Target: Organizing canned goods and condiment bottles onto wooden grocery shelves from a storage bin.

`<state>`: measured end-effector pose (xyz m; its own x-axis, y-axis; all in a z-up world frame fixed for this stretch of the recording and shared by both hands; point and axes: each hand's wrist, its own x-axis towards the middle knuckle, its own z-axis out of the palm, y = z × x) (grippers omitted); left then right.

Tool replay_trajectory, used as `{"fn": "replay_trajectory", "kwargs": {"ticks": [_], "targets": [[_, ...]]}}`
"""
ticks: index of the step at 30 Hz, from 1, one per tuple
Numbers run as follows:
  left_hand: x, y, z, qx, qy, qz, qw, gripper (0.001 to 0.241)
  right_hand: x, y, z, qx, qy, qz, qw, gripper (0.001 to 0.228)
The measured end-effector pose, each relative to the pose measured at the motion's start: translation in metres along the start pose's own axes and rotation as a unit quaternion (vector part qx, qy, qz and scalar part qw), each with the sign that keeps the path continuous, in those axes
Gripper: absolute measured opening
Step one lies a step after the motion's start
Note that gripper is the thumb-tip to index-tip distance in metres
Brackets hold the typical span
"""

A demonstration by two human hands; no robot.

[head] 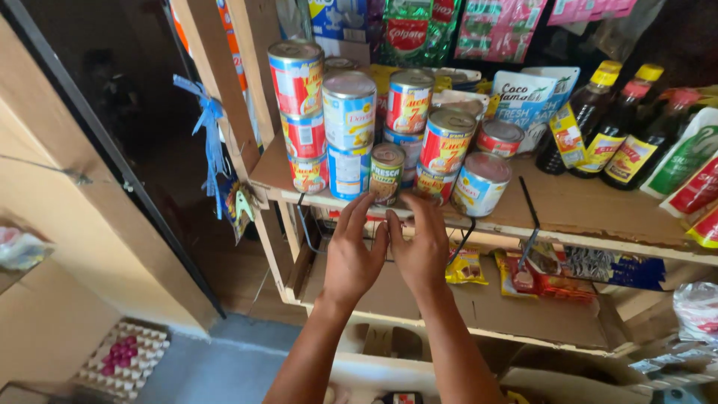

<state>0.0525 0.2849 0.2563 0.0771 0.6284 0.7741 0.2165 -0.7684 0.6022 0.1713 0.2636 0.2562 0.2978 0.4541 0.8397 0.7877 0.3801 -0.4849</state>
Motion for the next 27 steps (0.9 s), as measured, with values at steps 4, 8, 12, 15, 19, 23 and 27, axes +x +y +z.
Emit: {"fn": "replay_trajectory", "kwargs": {"ticks": [4, 8, 12, 15, 19, 23, 27], "targets": [[-0.022, 0.004, -0.003, 0.012, -0.007, -0.012, 1.0, 0.048, -0.018, 0.0, -0.015, 0.024, -0.015, -0.027, 0.999, 0.034], [-0.058, 0.002, -0.001, 0.009, -0.021, -0.037, 0.999, 0.042, -0.054, 0.008, -0.028, 0.082, -0.048, -0.023, 0.995, 0.026], [-0.122, -0.014, 0.006, -0.012, -0.057, -0.134, 0.989, 0.034, -0.122, 0.026, -0.043, 0.12, -0.148, 0.077, 0.979, 0.018], [-0.181, -0.028, 0.008, -0.033, -0.09, -0.206, 0.974, 0.034, -0.182, 0.046, -0.053, 0.123, -0.211, 0.148, 0.958, 0.017], [-0.283, -0.047, 0.003, -0.036, -0.149, -0.3, 0.942, 0.034, -0.27, 0.065, -0.077, 0.135, -0.297, 0.205, 0.923, 0.017], [-0.377, -0.07, 0.002, -0.027, -0.202, -0.443, 0.873, 0.036, -0.36, 0.099, -0.101, 0.106, -0.42, 0.302, 0.849, 0.017], [-0.472, -0.094, 0.001, -0.02, -0.204, -0.509, 0.836, 0.037, -0.445, 0.124, -0.128, 0.128, -0.442, 0.408, 0.789, 0.025]]}}
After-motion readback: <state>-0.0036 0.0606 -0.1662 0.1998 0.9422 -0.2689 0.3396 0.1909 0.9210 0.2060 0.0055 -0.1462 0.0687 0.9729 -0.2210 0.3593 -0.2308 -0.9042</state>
